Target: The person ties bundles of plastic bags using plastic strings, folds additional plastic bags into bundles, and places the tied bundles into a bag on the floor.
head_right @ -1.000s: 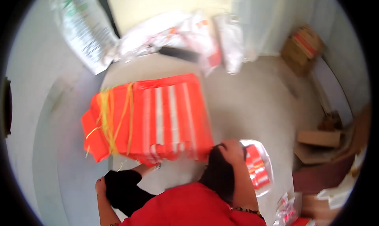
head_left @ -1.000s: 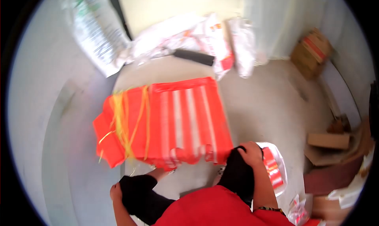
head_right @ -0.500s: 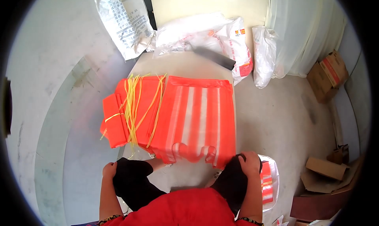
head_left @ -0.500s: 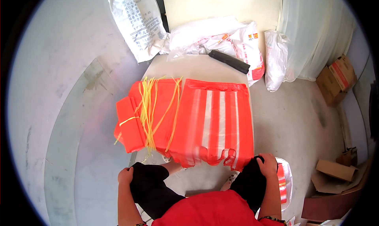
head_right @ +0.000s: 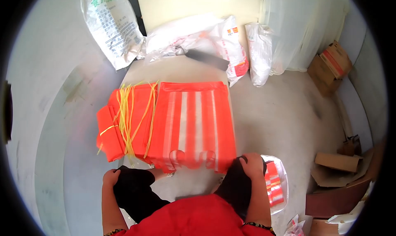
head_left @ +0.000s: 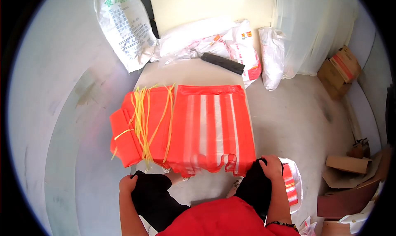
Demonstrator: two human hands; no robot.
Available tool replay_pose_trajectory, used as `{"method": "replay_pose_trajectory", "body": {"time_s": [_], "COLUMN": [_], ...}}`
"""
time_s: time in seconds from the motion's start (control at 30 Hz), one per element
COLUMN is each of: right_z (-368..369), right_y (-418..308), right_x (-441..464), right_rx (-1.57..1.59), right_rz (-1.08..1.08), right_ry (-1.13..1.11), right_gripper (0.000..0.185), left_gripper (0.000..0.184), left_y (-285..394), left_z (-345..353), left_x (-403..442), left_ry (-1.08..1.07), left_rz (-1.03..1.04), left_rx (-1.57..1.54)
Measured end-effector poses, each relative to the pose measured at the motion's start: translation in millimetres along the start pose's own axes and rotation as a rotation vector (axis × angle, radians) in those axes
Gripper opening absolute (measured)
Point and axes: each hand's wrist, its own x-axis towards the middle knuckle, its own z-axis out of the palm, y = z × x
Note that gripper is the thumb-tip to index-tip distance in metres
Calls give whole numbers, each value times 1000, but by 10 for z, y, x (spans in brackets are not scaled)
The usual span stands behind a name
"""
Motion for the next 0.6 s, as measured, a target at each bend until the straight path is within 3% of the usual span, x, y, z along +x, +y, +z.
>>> {"method": "replay_pose_trajectory", "body": {"time_s": [0.33,0.6], "right_z": [-70,-163], "right_y": [-28,-8], "right_x": [11,-26], "right_rx": [-16,15], "right_rz": [-3,-8], "right_ry": [-68,-131], "right_gripper": [31,32], "left_gripper": [38,61], "left_y": [852,1450], "left_z": [-33,39], "left_x": [-418,-980], "left_ry": [308,252], "left_rz": [225,458], "left_rx": [15,434]}}
